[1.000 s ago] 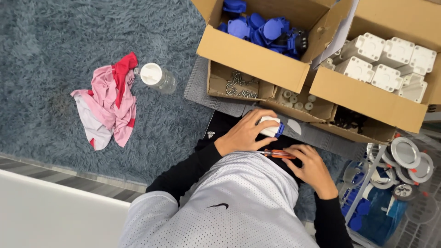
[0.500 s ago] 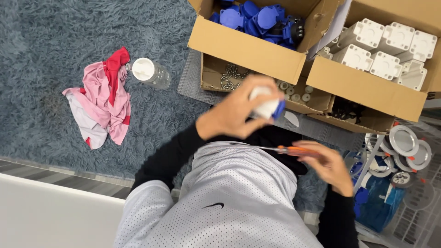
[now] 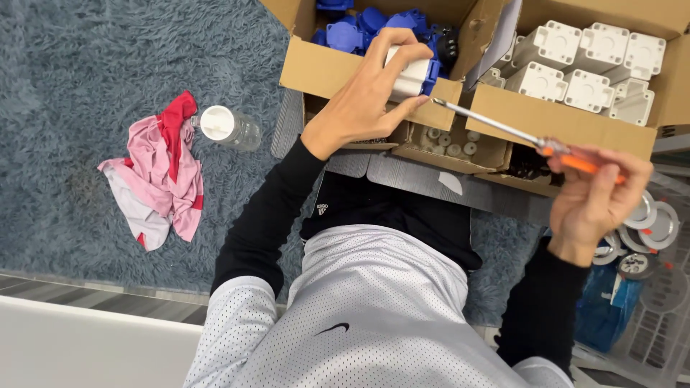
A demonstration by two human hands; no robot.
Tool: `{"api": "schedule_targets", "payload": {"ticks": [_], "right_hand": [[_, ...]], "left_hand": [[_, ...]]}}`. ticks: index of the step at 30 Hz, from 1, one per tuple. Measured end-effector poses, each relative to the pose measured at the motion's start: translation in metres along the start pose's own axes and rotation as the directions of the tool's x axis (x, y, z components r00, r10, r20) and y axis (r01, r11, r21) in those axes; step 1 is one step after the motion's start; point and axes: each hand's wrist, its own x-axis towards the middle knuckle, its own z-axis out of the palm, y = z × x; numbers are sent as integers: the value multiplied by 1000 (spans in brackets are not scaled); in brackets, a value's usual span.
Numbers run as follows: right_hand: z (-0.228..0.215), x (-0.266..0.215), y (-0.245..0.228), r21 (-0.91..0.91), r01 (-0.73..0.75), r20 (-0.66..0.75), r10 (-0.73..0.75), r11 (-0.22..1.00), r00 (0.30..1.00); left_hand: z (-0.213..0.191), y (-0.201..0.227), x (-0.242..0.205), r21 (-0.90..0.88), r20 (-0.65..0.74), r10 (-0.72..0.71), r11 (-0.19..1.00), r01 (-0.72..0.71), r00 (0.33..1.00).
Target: Assembling plastic hardware components by attaching inserts and tightening screws with a screwdriver
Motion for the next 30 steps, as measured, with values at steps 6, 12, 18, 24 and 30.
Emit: {"api": "schedule_targets", "payload": {"ticks": [6, 12, 18, 24, 30], "right_hand": [[13, 9, 9, -64, 6, 36, -4, 998, 999], [15, 11, 7, -82, -23, 24, 25, 996, 999], [15, 13, -4, -135, -107, 37, 113, 985, 993], [10, 18, -11, -197, -228, 61, 244, 954, 968], [-2, 21, -11, -140, -271, 136, 290, 952, 947]], "left_hand": [[-2, 2, -1, 7, 22, -17, 1000, 17, 1000], [-3, 3, 0, 17, 15, -1, 1000, 1, 1000], [7, -9, -3, 43, 39, -7, 999, 5, 999], [-1, -1, -2, 25, 59, -43, 999, 41, 997], [-4, 3, -1, 7, 66, -57, 998, 56, 996]]}}
